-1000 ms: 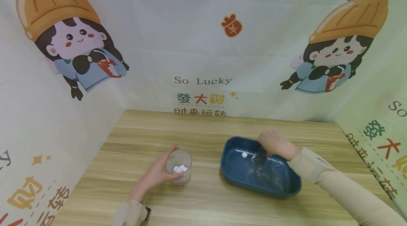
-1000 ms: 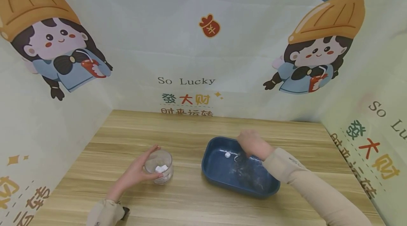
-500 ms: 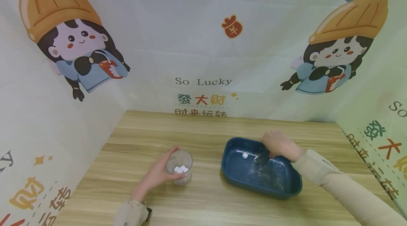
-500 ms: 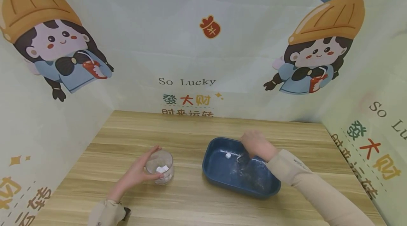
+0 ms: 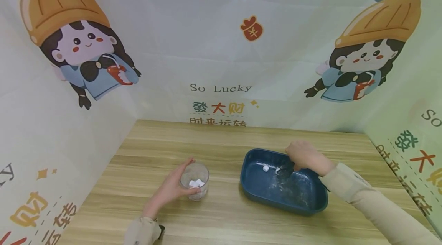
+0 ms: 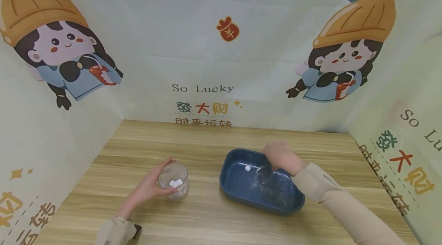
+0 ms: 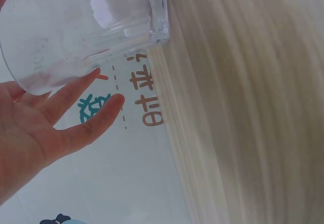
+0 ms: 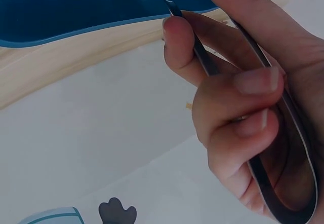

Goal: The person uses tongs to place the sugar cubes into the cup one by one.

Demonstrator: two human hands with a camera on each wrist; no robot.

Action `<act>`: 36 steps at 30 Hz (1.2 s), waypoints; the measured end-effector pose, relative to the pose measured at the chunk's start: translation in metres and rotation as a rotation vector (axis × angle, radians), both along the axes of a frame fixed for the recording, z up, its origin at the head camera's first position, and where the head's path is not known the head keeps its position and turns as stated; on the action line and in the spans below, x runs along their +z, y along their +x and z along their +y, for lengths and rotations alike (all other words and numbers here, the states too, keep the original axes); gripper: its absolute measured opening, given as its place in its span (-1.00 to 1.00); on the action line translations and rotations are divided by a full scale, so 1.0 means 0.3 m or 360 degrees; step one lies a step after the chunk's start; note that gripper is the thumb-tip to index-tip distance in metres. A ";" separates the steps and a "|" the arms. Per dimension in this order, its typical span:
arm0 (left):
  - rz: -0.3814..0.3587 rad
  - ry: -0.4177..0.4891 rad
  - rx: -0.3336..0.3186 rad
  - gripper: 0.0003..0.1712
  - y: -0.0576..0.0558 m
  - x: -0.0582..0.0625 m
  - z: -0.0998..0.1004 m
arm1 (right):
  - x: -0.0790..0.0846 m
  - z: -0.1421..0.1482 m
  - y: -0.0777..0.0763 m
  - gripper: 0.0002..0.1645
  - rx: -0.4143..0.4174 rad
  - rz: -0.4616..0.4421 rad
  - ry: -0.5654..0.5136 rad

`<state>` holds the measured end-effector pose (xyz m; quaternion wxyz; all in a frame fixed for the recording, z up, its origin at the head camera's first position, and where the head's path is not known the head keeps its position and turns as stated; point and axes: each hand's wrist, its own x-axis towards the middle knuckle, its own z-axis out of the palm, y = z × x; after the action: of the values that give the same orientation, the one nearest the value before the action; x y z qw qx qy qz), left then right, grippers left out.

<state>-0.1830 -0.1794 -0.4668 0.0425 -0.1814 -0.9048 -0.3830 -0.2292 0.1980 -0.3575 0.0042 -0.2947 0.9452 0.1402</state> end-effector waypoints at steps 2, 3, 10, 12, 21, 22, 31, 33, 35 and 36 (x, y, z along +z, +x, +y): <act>-0.0001 -0.0005 0.0000 0.12 -0.002 -0.001 -0.001 | 0.002 0.001 0.001 -0.46 -0.0013 -0.0028 -0.0003; -0.0003 -0.0007 0.0000 0.12 -0.003 -0.002 -0.001 | 0.004 0.002 0.002 -0.42 -0.0023 -0.0045 -0.0003; -0.0031 -0.0010 -0.0008 0.14 -0.006 -0.002 -0.003 | 0.026 0.010 0.006 -0.64 -0.0111 -0.0185 -0.0057; -0.0037 -0.0015 -0.0010 0.14 -0.006 0.000 -0.002 | 0.034 0.017 0.008 -0.74 -0.0132 -0.0205 -0.0096; -0.0054 -0.0001 -0.0014 0.15 -0.005 0.007 0.001 | 0.073 0.052 0.034 -0.77 -0.0149 -0.0285 -0.0284; -0.0048 -0.0003 -0.0017 0.15 -0.005 0.006 0.001 | 0.077 0.057 0.036 -0.77 -0.0144 -0.0299 -0.0304; -0.0068 0.0008 -0.0004 0.16 -0.003 0.002 0.001 | 0.077 0.106 0.063 -0.70 -0.0159 -0.0365 -0.0626; -0.0069 0.0007 0.0000 0.16 -0.002 0.004 0.001 | 0.074 0.115 0.070 -0.69 -0.0145 -0.0336 -0.0668; -0.0067 0.0006 0.0002 0.16 -0.002 0.007 0.001 | 0.072 0.123 0.076 -0.70 -0.0138 -0.0327 -0.0716; -0.0067 0.0006 0.0002 0.16 -0.001 0.009 0.001 | 0.071 0.128 0.078 -0.70 -0.0138 -0.0319 -0.0739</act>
<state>-0.1834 -0.1791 -0.4640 0.0241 -0.1727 -0.9048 -0.3885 -0.2057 0.2364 -0.3363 0.0361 -0.2595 0.9587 -0.1108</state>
